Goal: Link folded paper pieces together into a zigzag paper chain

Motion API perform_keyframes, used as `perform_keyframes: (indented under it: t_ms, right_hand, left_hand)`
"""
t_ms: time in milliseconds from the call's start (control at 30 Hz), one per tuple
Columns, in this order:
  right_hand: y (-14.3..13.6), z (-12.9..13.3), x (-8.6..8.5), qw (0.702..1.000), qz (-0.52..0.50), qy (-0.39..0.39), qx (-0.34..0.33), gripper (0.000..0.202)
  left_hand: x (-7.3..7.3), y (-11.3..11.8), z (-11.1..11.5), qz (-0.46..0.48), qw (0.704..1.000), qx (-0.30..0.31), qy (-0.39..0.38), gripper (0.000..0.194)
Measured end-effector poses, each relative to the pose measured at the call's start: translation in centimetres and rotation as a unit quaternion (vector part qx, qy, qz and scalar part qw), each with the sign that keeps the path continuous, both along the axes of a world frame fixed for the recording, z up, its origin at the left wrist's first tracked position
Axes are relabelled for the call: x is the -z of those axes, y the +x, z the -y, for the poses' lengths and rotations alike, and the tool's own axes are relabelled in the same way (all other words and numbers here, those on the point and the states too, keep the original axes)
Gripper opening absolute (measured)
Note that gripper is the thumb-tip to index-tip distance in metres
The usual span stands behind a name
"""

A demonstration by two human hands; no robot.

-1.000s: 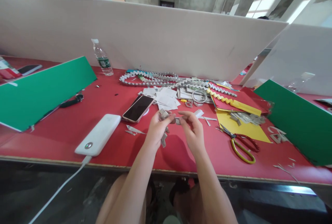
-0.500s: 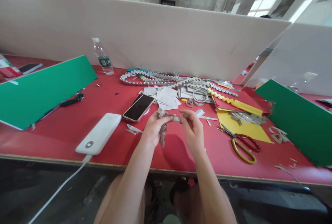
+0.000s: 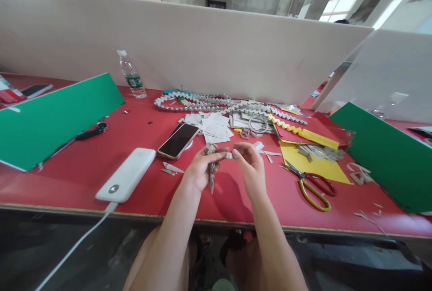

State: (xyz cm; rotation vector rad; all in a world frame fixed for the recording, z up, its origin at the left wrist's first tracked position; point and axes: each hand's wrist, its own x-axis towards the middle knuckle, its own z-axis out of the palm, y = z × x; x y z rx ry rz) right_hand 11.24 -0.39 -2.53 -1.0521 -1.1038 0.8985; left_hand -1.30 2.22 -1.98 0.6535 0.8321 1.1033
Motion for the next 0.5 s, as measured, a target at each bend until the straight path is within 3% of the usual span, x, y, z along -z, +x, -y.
perform_keyframes:
  t_ms: [233, 500]
  right_hand:
    - [0.3, -0.5, 1.0, 0.997, 0.067, -0.011, 0.043, 0.018]
    - [0.0, -0.6, 1.4, 0.996, -0.036, -0.061, -0.051, 0.029]
  left_hand:
    - [-0.4, 0.7, 0.2, -0.041, 0.997, -0.053, 0.025, 0.031]
    - [-0.8, 1.6, 0.6, -0.189, 0.975, -0.092, 0.066, 0.024]
